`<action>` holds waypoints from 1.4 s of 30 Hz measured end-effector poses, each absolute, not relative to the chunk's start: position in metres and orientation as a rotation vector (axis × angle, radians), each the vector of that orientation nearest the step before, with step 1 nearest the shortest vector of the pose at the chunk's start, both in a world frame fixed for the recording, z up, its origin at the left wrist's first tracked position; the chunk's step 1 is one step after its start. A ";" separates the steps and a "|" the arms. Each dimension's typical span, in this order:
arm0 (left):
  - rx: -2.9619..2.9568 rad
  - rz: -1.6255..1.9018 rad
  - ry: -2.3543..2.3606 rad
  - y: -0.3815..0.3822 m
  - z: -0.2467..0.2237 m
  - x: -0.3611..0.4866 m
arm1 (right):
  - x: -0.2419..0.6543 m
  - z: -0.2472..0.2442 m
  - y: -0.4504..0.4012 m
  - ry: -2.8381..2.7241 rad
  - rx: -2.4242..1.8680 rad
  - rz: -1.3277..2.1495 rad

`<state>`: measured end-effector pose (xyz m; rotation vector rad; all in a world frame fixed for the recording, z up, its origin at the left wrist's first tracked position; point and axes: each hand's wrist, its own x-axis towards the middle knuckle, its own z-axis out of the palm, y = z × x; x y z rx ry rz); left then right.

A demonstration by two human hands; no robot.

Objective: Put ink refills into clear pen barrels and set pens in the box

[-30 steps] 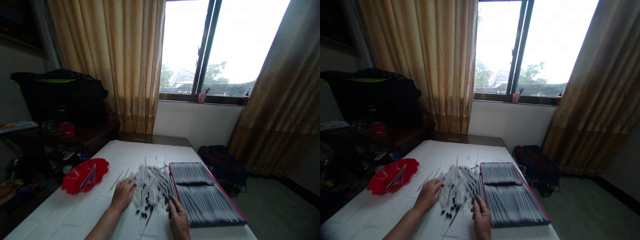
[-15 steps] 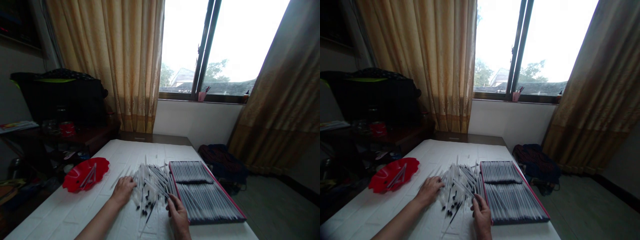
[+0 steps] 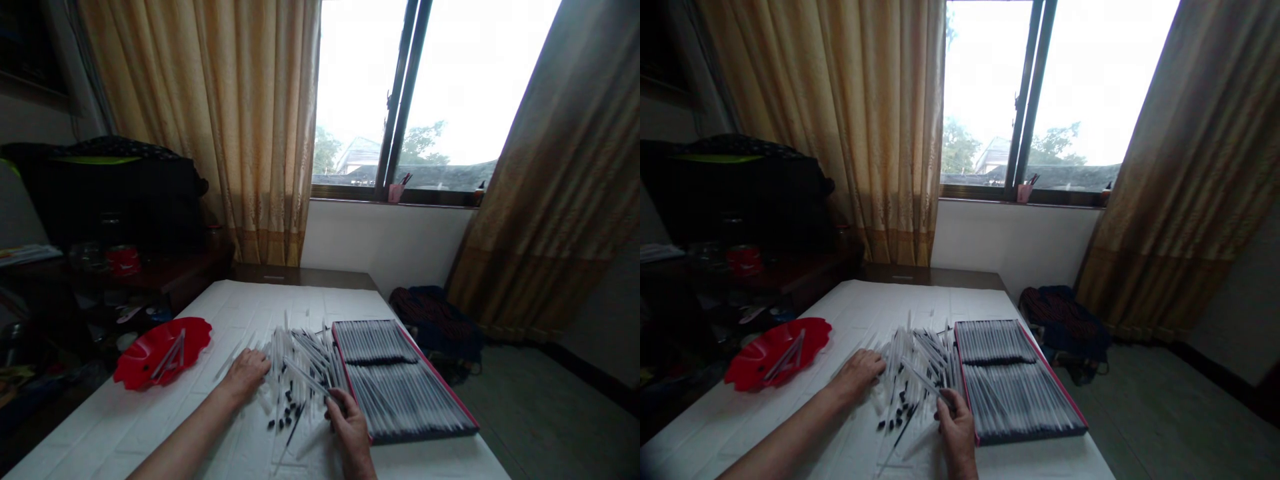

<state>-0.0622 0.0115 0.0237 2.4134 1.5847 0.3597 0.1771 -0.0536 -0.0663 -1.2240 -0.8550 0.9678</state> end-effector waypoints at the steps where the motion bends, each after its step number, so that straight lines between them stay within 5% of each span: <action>1: 2.354 0.437 1.576 0.009 0.022 -0.062 | 0.177 -0.069 -0.053 -0.862 -1.231 0.946; 8: 1.634 0.986 1.495 -0.022 -0.014 -0.037 | 0.174 -0.069 -0.057 -0.971 -1.237 0.853; 17: 0.781 1.189 1.148 -0.041 -0.029 -0.021 | 0.175 -0.061 -0.065 -1.064 -1.171 0.921; 42: 0.846 1.203 1.280 -0.035 -0.041 -0.013 | 0.165 -0.061 -0.070 -1.754 -1.210 0.416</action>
